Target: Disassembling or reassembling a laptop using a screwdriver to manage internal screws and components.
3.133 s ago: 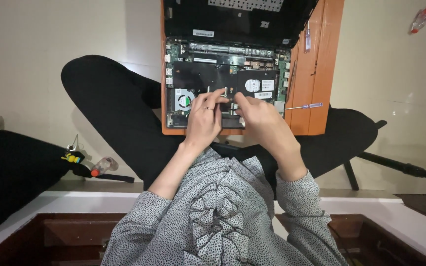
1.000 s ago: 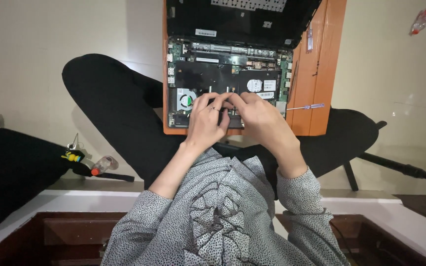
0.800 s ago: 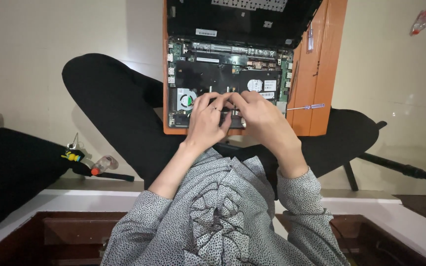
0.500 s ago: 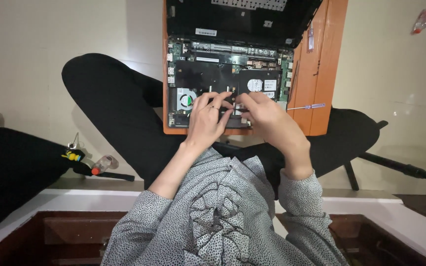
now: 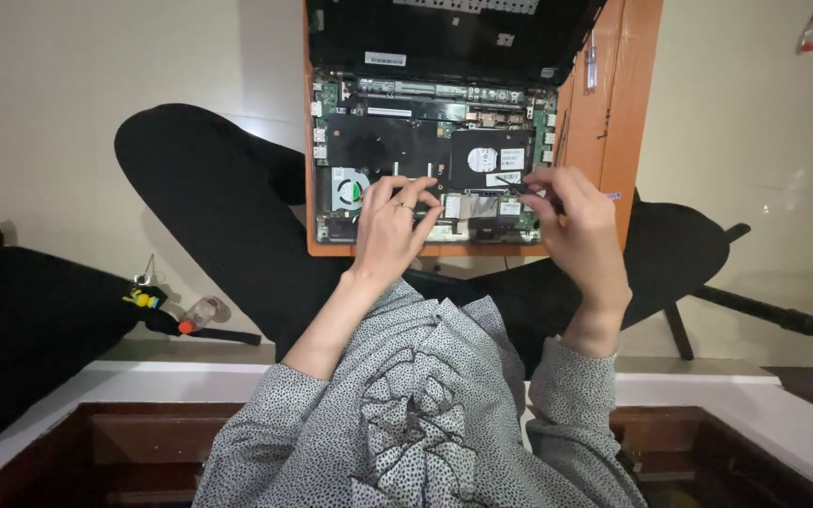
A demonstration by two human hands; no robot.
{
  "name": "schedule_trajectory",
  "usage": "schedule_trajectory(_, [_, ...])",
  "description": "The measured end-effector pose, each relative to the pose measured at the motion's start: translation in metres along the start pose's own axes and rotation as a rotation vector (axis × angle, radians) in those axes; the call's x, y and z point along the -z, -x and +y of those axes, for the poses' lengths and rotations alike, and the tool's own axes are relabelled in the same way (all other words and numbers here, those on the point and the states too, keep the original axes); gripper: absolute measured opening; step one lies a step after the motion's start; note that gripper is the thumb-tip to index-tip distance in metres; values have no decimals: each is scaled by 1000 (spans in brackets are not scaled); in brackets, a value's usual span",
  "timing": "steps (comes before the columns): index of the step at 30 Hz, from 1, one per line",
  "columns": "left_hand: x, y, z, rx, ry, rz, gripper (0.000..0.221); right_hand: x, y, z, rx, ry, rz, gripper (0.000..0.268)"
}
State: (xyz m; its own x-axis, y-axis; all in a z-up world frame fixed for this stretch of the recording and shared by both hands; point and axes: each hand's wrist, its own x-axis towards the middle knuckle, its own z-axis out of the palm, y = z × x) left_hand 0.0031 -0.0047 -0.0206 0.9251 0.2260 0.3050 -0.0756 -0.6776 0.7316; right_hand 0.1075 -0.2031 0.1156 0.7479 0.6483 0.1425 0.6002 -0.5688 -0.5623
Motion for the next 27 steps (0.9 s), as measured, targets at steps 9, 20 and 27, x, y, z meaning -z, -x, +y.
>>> schedule_trajectory(9, [-2,0,0,-71,-68,73,23,-4,9,2,-62,-38,163,14])
schedule_trajectory(20, [5,-5,9,-150,-115,116,6,3,30,36,-91,38,251,15])
schedule_trajectory(27, [4,-8,14,-147,-179,151,13,5,42,42,-181,29,323,14])
